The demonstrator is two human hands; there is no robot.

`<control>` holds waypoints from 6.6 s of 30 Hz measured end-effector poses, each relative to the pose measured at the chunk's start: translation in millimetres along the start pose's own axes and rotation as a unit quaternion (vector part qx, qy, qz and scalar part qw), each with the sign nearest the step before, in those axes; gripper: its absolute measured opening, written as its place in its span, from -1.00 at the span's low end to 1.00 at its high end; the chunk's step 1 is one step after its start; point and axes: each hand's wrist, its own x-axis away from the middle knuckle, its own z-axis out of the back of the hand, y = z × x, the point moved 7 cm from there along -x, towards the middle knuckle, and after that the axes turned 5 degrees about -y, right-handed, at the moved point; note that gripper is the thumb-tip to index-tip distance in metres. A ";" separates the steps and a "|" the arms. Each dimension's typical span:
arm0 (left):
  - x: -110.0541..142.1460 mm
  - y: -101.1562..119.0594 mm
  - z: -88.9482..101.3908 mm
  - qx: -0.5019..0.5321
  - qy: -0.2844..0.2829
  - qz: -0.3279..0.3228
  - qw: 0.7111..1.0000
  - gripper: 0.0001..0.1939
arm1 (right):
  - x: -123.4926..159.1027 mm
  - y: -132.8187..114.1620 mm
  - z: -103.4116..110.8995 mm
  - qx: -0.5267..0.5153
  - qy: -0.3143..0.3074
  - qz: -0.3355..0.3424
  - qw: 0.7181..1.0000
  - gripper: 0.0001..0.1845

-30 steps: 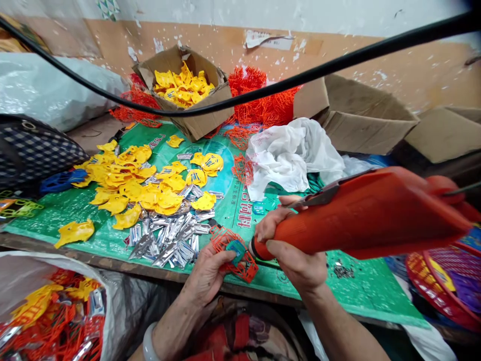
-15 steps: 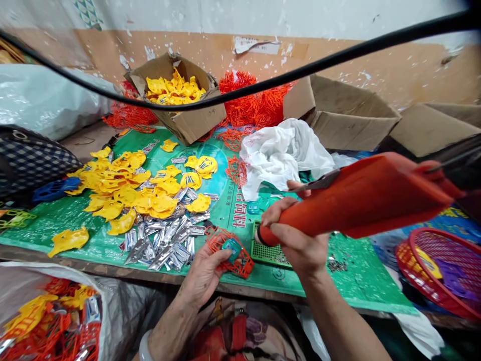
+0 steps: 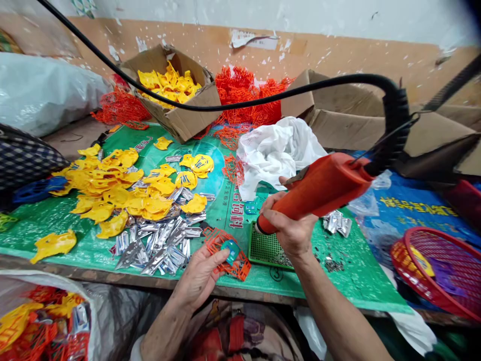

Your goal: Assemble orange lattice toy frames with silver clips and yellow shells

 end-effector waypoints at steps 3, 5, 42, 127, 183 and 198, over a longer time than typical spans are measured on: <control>-0.8 -1.8 3.1 -0.004 0.006 0.011 1.000 -0.62 | -1.7 3.3 0.4 0.001 0.004 0.005 1.000 -0.85; -1.1 -3.3 4.7 -0.011 0.006 0.020 1.000 -0.61 | -2.0 5.0 1.4 0.000 0.010 0.005 1.000 -0.86; -1.9 0.4 -1.5 0.007 -0.066 -0.010 0.998 -0.71 | 31.7 -49.9 -32.9 -0.245 -0.120 -0.040 0.961 -0.60; -16.4 6.7 19.7 0.011 0.070 0.003 0.997 -0.64 | -32.3 -31.4 32.1 0.038 0.099 -0.052 0.993 -0.63; 27.0 -1.7 -2.0 0.026 0.028 -0.017 0.999 -0.60 | 19.8 28.3 136.1 0.684 -0.252 0.051 0.682 -0.70; 30.0 1.1 -13.7 0.029 -0.003 -0.063 0.998 -0.62 | 90.6 25.4 -10.1 0.078 -0.256 -0.254 0.930 -0.60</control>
